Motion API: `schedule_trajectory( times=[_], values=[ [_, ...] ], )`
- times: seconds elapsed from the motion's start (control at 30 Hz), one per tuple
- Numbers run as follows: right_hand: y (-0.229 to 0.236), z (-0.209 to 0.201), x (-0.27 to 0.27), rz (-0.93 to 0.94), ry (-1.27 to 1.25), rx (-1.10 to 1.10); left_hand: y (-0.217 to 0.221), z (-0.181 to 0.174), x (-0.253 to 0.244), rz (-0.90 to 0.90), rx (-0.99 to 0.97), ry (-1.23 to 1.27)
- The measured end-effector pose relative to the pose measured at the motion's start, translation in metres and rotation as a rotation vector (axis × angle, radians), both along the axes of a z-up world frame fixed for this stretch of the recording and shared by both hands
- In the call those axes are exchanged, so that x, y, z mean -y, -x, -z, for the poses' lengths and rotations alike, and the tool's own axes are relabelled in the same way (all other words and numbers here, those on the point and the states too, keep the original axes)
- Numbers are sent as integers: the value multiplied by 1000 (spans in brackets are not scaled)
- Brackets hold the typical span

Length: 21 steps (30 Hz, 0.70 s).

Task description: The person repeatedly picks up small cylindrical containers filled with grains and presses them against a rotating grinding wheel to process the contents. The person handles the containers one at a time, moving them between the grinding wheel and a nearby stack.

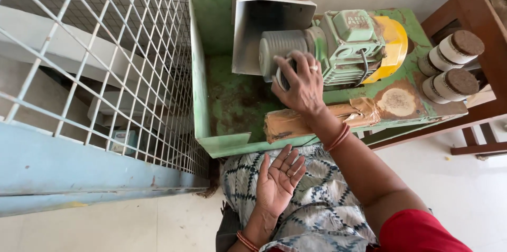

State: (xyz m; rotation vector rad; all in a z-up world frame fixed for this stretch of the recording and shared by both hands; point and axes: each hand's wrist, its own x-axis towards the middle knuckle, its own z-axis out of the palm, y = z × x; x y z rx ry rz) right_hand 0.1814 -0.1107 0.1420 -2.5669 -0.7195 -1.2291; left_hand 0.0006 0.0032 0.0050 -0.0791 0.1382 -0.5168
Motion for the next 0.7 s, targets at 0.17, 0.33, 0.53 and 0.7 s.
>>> schedule_trajectory(
  times=[0.17,0.33,0.53,0.7],
  values=[
    [-25,-6,-6,-11,10,20,1,6,3,-9,37,1],
    [-85,-35,0,71,-53,66,1,3,3,-12,80,-20],
    [-44,-21,16,194,-2,33,0,4,1,-18,49,6],
    [-2,5,6,97,99,-2,1,11,5,-4,32,-20]
  ],
)
